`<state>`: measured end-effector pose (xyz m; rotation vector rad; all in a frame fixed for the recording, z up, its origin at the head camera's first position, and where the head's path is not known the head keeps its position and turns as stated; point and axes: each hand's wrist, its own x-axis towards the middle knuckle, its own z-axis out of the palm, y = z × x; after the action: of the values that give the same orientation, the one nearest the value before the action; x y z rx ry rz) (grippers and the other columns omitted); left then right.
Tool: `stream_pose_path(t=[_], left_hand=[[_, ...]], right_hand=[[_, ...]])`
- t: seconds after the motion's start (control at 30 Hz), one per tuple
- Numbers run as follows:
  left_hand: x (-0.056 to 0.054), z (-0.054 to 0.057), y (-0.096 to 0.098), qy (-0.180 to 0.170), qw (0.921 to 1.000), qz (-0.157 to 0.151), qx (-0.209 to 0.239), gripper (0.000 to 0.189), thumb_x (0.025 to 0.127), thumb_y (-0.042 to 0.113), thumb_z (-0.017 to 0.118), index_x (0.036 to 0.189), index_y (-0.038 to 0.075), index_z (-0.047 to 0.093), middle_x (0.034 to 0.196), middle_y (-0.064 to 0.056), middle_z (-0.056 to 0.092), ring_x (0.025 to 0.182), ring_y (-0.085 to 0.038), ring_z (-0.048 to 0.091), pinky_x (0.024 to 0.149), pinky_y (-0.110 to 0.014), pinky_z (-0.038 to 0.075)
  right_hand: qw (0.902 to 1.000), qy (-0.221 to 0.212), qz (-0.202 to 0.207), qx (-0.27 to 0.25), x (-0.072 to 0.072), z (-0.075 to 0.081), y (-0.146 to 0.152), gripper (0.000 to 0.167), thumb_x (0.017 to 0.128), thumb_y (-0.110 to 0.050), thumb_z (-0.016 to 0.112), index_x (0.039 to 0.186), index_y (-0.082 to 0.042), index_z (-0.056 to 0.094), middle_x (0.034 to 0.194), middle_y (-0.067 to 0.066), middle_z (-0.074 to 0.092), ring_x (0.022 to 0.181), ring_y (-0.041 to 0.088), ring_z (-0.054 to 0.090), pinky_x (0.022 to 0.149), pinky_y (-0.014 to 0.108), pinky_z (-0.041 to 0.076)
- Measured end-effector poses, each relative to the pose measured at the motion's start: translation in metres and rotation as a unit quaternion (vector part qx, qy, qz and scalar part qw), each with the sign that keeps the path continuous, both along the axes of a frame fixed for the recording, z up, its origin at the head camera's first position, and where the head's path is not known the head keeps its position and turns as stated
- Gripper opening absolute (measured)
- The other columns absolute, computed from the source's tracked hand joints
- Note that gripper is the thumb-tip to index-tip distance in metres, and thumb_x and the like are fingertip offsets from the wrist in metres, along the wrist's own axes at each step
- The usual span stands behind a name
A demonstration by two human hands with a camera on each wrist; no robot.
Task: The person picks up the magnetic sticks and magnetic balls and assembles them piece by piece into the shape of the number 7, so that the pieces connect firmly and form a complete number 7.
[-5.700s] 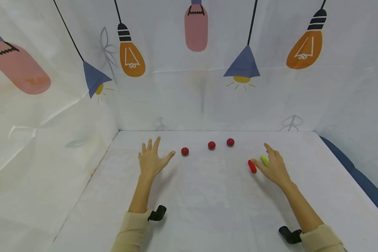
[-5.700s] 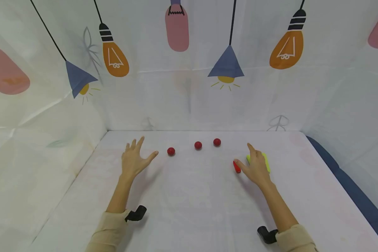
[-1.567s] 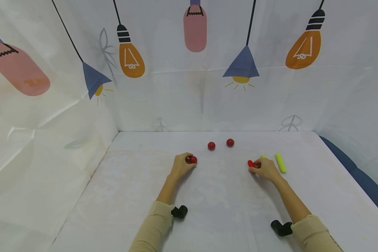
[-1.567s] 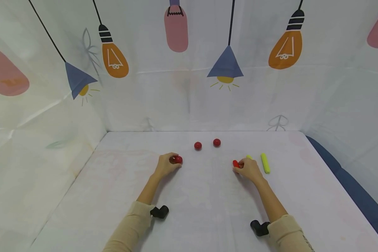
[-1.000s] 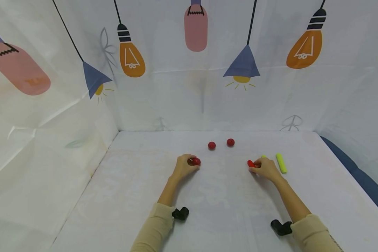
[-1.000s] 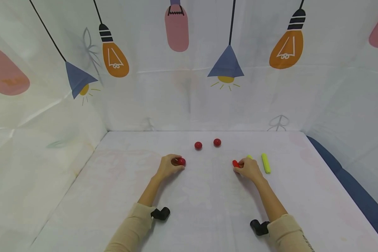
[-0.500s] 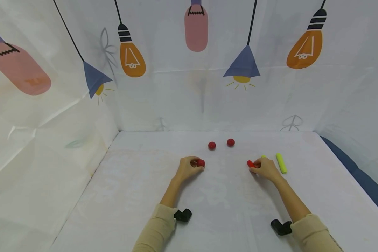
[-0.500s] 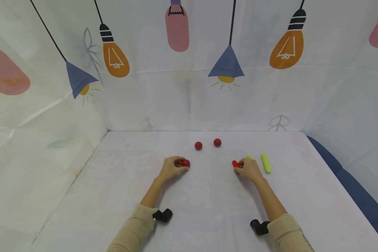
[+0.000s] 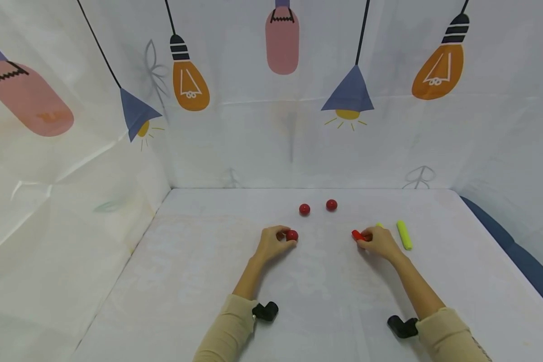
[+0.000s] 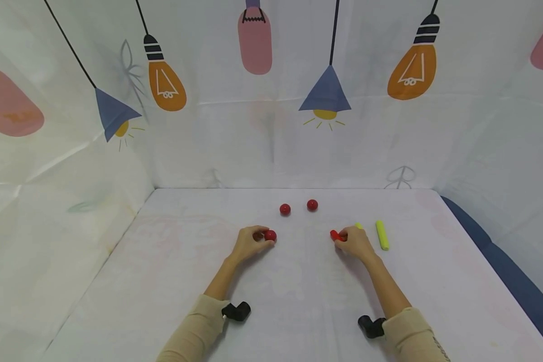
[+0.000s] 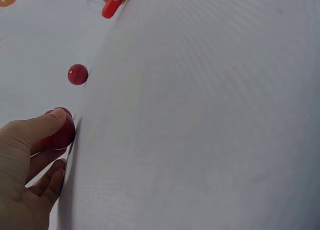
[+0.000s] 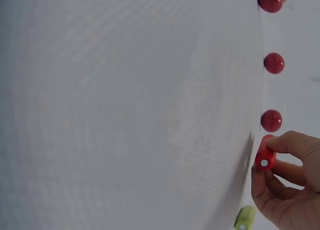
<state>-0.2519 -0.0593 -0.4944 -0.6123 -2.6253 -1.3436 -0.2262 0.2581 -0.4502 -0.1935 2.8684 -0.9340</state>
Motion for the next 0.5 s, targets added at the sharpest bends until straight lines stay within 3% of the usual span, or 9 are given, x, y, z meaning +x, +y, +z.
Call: stream_pose_path(t=[0.5], left_hand=[[0.0008, -0.002, 0.0027, -0.008, 0.9999, 0.002, 0.011, 0.038, 0.076, 0.016, 0.077, 0.107, -0.003, 0.067, 0.097, -0.014, 0.069, 0.083, -0.021, 0.061, 0.074, -0.027, 0.05]], right_hand=[[0.9983, 0.032, 0.046, -0.017, -0.0049, 0.0017, -0.0093, 0.031, 0.084, -0.007, 0.063, 0.109, 0.011, 0.061, 0.097, 0.019, 0.062, 0.085, 0.028, 0.053, 0.076, 0.04, 0.049]])
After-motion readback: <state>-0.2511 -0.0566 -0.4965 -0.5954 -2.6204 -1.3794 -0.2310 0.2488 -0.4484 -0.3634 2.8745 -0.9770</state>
